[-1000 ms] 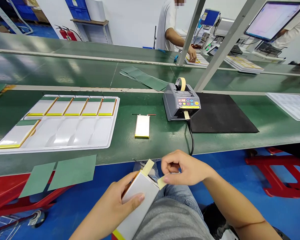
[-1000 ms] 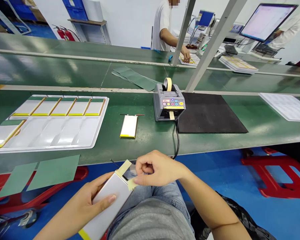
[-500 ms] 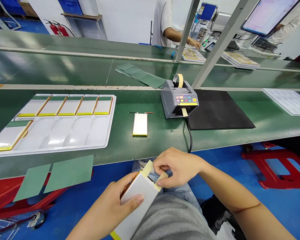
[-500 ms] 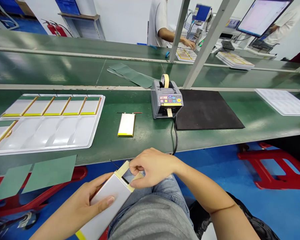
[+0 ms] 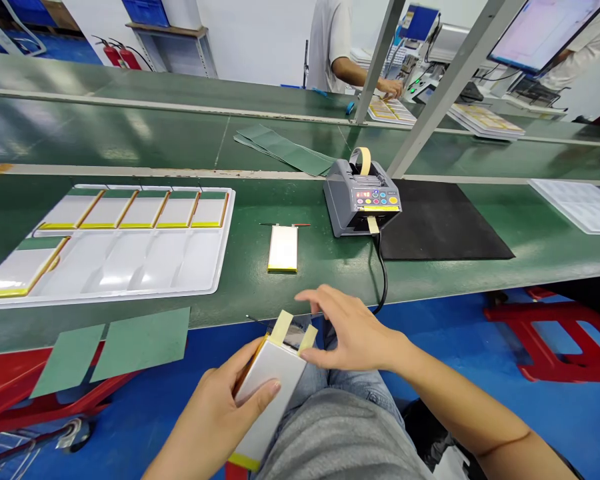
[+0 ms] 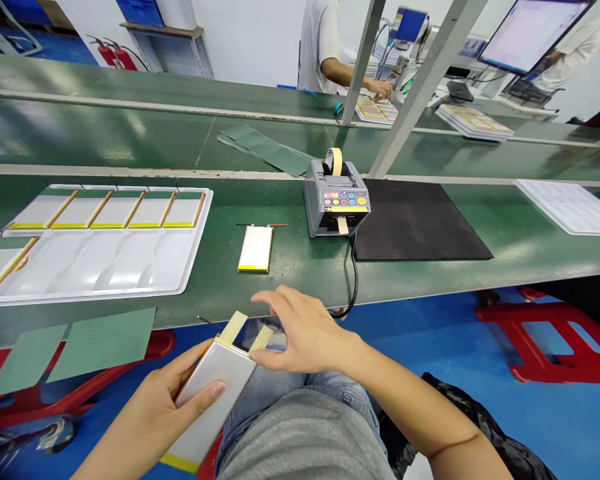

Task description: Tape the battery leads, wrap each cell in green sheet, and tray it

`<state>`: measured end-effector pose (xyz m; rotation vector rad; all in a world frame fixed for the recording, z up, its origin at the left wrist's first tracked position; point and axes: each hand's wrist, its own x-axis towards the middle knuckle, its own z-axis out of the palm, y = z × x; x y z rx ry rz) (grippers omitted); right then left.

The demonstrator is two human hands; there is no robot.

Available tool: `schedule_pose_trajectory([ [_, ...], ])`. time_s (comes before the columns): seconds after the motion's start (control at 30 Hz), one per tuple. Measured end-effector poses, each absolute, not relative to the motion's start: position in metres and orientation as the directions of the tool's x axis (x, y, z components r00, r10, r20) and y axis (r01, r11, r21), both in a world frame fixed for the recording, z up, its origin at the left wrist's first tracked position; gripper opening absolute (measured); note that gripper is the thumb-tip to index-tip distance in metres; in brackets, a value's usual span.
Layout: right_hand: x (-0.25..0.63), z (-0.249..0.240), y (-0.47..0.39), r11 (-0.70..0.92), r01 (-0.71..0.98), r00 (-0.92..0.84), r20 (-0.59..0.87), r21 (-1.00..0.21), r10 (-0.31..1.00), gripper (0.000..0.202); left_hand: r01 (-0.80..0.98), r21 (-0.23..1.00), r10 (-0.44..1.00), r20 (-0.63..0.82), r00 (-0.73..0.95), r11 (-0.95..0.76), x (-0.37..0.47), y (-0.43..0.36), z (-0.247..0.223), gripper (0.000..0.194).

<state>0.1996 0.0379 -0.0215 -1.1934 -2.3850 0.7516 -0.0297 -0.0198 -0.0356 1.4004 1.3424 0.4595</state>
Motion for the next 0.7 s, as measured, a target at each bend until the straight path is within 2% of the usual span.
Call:
schedule_pose_trajectory([
  [0.03,0.199,-0.024,0.035,0.534,0.607,-0.532,0.198,-0.589,0.823,0.063,0.51,0.836,0.911,-0.351,0.216,0.201,-0.029,-0.021,-0.037,0.044],
  [0.1,0.196,-0.029,0.028,0.605,0.561,-0.438,0.416,-0.565,0.796,0.048,0.602,0.785,0.968,-0.239,0.081,0.144,-0.027,-0.025,-0.04,0.041],
  [0.13,0.193,-0.03,0.025,0.63,0.533,-0.393,0.495,-0.565,0.775,0.036,0.632,0.767,0.985,-0.171,0.035,0.111,-0.026,-0.027,-0.042,0.04],
  [0.2,0.188,-0.031,0.019,0.642,0.486,-0.327,0.558,-0.593,0.762,0.017,0.674,0.739,0.999,-0.024,0.025,0.001,-0.025,-0.03,-0.046,0.04],
  [0.37,0.179,-0.03,0.016,0.529,0.4,-0.272,0.454,-0.749,0.848,0.012,0.755,0.572,0.942,0.27,0.197,-0.322,-0.023,-0.033,-0.051,0.036],
  [0.53,0.184,-0.028,0.022,0.287,0.328,-0.328,0.176,-0.9,0.928,0.008,0.767,0.458,0.88,0.375,0.29,-0.448,-0.024,-0.033,-0.053,0.035],
  [0.63,0.187,-0.024,0.026,0.161,0.331,-0.361,0.033,-0.93,0.932,0.005,0.769,0.408,0.852,0.407,0.329,-0.492,-0.026,-0.035,-0.054,0.034],
  [0.7,0.188,-0.021,0.029,0.145,0.36,-0.399,-0.012,-0.921,0.917,0.005,0.767,0.402,0.851,0.391,0.351,-0.501,-0.027,-0.035,-0.053,0.033],
])
